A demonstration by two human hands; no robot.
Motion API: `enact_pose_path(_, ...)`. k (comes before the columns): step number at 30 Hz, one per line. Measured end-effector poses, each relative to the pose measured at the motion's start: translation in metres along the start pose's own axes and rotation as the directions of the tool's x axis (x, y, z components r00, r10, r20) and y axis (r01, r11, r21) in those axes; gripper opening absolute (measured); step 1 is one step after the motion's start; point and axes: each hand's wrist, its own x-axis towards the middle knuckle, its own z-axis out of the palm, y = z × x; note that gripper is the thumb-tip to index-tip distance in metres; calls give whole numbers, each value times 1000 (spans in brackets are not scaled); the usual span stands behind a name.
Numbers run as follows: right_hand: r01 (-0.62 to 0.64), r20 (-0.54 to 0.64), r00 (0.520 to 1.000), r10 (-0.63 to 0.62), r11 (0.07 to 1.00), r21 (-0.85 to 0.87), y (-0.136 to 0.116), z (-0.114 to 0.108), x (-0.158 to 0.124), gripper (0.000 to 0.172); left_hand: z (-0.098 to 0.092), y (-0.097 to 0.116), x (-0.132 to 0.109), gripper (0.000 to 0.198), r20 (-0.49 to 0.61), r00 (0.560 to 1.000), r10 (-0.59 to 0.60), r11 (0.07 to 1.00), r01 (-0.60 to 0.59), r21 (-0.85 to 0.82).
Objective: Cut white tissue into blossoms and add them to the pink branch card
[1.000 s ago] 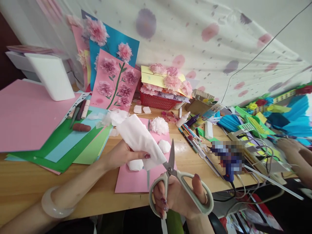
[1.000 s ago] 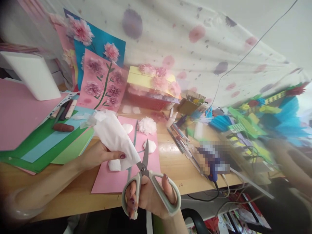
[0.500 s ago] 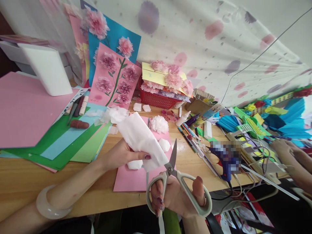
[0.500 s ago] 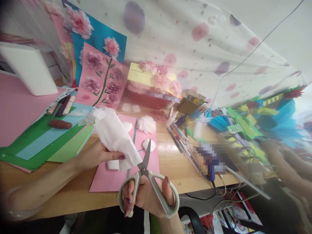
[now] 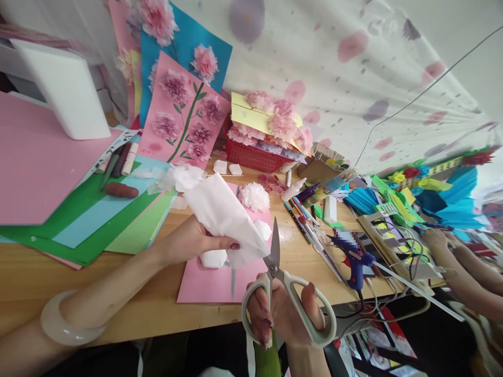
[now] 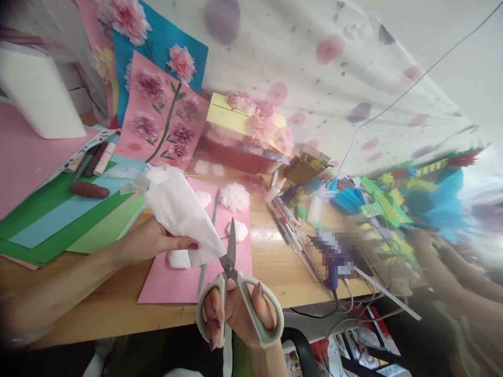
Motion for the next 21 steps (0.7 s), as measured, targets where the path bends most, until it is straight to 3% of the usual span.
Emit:
enact_pose_path(7, -13, -29, 999, 14, 1000, 10, -2, -2, -5, 56, -2, 5, -2, 19, -27, 999, 45, 994, -42, 100)
enact_pose_path(12, -74, -21, 997, 76, 996, 54, -3, -5, -9, 53, 1, 7, -4, 21, -43, 999, 25, 996, -21, 83)
enact_pose_path(15, -108, -94, 989, 112, 993, 47, -4, -4, -12, 51, 2, 8, -4, 21, -57, 998, 8, 998, -4, 58)
enact_pose_path(18, -153, -167, 974, 154, 988, 20, -5, -5, -14, 51, 0, 8, -3, 19, -20, 999, 25, 995, -23, 94)
enact_pose_path(21, -218, -139, 966, 218, 976, 18, -4, -12, -15, 53, -3, 9, -2, 17, 53, 998, 22, 985, -31, 172)
